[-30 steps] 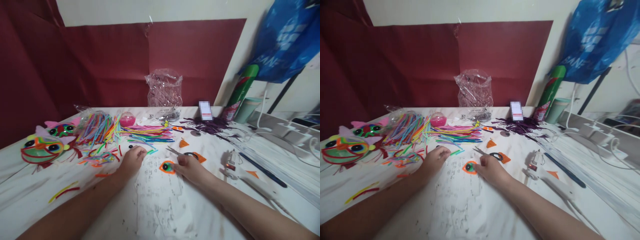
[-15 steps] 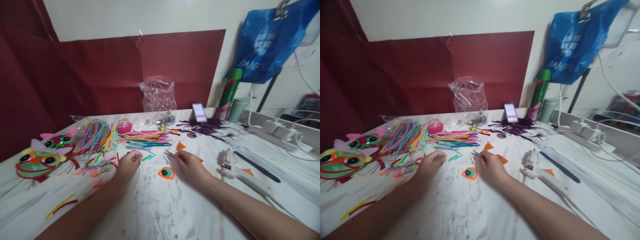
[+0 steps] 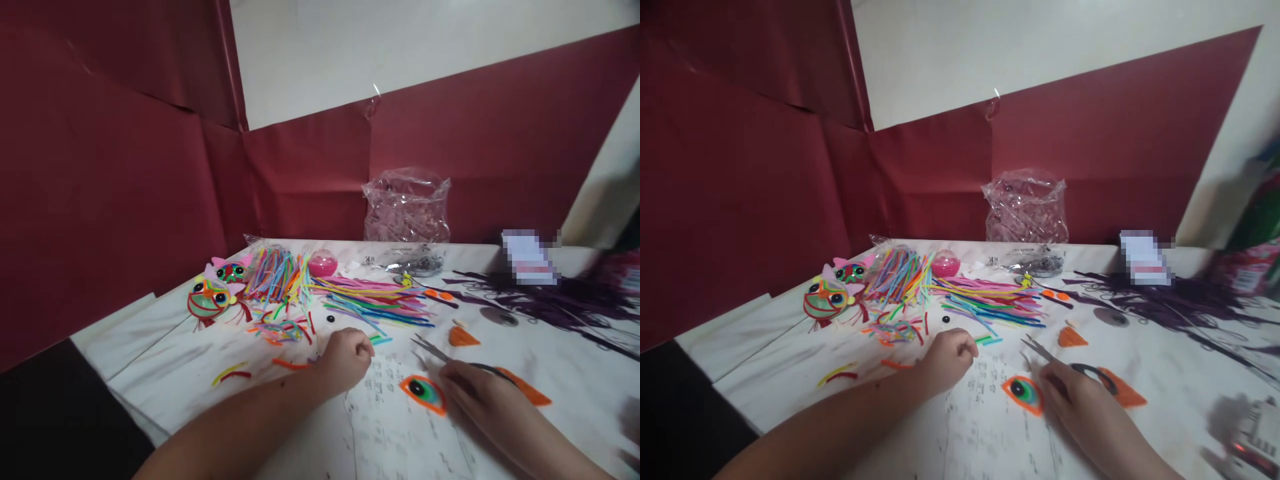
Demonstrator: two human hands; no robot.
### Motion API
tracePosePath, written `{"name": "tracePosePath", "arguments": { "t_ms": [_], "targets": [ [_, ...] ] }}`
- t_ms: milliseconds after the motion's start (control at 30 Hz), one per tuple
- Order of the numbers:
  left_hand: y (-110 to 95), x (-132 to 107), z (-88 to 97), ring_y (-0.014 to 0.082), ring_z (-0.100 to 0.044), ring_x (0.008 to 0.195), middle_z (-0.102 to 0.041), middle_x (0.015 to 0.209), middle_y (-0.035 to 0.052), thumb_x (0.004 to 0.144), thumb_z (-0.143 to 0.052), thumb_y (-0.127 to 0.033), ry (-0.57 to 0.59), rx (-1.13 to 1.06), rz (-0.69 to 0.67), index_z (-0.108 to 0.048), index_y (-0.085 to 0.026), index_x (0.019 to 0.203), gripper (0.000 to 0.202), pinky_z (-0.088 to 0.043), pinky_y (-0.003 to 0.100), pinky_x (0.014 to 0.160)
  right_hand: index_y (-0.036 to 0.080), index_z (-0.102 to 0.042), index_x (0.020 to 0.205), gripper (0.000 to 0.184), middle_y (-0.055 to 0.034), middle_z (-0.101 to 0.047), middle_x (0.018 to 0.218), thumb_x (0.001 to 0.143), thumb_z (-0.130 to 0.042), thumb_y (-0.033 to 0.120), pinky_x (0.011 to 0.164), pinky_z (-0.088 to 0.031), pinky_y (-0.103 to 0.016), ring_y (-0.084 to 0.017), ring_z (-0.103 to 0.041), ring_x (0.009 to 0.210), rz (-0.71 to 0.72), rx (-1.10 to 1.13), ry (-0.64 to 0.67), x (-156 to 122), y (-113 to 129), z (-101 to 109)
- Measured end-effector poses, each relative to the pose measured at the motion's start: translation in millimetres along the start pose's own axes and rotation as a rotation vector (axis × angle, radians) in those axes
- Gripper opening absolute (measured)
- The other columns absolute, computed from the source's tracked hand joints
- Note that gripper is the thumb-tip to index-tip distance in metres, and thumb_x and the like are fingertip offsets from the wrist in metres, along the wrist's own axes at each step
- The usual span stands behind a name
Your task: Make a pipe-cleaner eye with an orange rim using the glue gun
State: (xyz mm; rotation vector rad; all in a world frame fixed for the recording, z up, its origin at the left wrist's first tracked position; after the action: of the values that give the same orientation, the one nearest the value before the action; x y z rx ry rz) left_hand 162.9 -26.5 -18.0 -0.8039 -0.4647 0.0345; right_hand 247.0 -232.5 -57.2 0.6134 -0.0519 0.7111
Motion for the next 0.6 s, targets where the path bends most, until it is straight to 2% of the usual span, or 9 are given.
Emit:
{"name": "tracePosePath", "arguments": {
  "t_ms": [200, 367, 600],
  "targets": [
    [-3.3, 0.5, -4.2, 0.0162, -0.059, 0.067, -0.064, 0.066, 0.0018, 0.06, -0.044, 0.002, 0.052, -0.018, -0.059, -0.062, -0.018, 0.056, 0.027, -0.045, 0.024, 0.066, 0.025, -0.059, 0.078, 0.026, -0.0053, -0.072, 0.073, 0.087, -0.042, 0.043, 0.061, -0.045, -0.031, -0.023, -0.067, 0.066, -0.008, -0.037, 0.047, -0.7, 1.3, -2.5],
    [-1.7, -0.9, -6.4, 0.0153, -0.059, 0.067, -0.065, 0.067, 0.0018, 0.061, -0.042, 0.002, 0.073, -0.037, -0.056, -0.064, -0.018, 0.058, 0.029, -0.045, 0.023, 0.065, 0.025, -0.059, 0.076, 0.026, -0.0064, -0.071, 0.071, 0.084, -0.043, 0.043, 0.052, -0.042, -0.03, -0.023, -0.066, 0.06, -0.016, -0.173, -0.029, -0.7, -2.4, 4.5],
    [3.8, -0.1, -8.6, 0.0139, -0.059, 0.064, -0.067, 0.073, 0.0022, 0.066, -0.049, -0.003, 0.082, -0.058, 0.018, -0.069, -0.015, 0.079, 0.026, -0.045, 0.021, 0.058, 0.025, -0.059, 0.076, 0.028, -0.0072, -0.071, 0.072, 0.083, -0.04, 0.044, 0.051, -0.04, -0.03, -0.024, -0.066, 0.062, -0.068, -0.241, 0.008, 1.3, -4.8, 5.7]
  ]
}}
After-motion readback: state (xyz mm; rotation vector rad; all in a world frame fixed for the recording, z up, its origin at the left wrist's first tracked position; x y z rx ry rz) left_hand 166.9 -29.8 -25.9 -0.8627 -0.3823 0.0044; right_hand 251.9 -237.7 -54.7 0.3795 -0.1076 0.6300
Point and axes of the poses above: each hand's wrist, its own x-axis towards the middle knuckle, its own z-axis out of the back of the hand, y = z × x, the point moved 6 cm from there along x, towards the middle knuckle
